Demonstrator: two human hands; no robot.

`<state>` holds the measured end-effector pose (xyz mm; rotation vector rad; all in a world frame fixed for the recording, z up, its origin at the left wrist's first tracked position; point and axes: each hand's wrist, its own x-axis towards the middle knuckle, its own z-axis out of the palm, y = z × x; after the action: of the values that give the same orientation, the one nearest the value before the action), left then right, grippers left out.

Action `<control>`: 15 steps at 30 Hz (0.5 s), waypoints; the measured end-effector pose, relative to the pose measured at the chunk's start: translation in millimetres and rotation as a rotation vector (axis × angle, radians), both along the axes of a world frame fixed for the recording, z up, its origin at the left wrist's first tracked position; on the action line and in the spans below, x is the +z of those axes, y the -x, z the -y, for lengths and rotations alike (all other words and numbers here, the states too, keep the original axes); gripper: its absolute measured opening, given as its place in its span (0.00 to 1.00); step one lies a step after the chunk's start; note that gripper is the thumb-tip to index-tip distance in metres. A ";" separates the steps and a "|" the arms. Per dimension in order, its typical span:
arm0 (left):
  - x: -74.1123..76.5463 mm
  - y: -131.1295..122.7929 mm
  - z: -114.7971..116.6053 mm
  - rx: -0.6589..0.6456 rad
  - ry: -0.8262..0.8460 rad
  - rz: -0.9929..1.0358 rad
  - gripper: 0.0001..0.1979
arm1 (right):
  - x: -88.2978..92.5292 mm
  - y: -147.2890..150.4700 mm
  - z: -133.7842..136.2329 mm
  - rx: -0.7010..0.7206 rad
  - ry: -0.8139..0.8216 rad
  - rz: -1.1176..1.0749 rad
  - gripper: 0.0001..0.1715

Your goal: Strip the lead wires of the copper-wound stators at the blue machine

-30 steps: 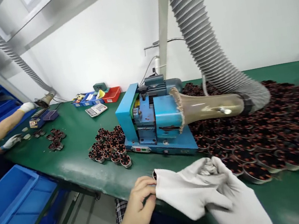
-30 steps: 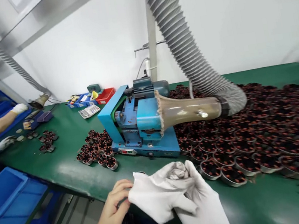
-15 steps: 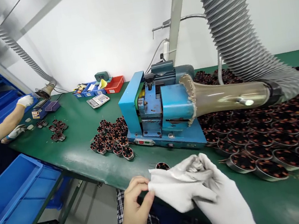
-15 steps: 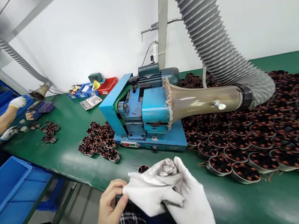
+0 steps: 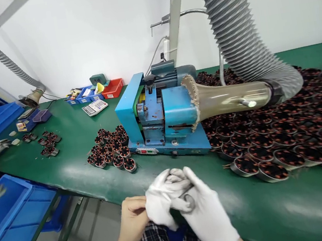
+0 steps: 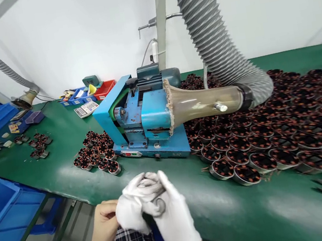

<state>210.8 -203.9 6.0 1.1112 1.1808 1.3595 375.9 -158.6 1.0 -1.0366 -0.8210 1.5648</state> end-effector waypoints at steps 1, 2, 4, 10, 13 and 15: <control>-0.4 7.0 -2.2 0.056 -0.018 0.053 0.10 | 3.9 7.0 1.9 0.053 0.064 -0.101 0.15; 1.1 14.4 -4.5 0.097 -0.040 0.089 0.10 | 7.1 13.0 3.2 0.119 0.079 -0.167 0.17; 7.4 26.8 -7.0 0.215 -0.094 0.173 0.15 | 11.3 22.6 4.3 0.248 -0.006 -0.156 0.16; 3.6 19.4 14.4 0.412 0.031 0.415 0.17 | 4.8 62.4 12.5 0.471 -0.671 0.556 0.19; -1.5 18.5 23.8 0.489 0.150 0.476 0.22 | -4.3 83.1 24.9 0.543 -0.898 0.780 0.06; 4.0 24.6 22.1 0.593 0.146 0.431 0.25 | -8.1 89.4 33.5 0.595 -0.957 0.797 0.06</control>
<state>186.1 -226.1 10.0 0.3303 1.3025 1.8087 286.6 -192.0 -7.1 -0.6679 -2.3028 0.8983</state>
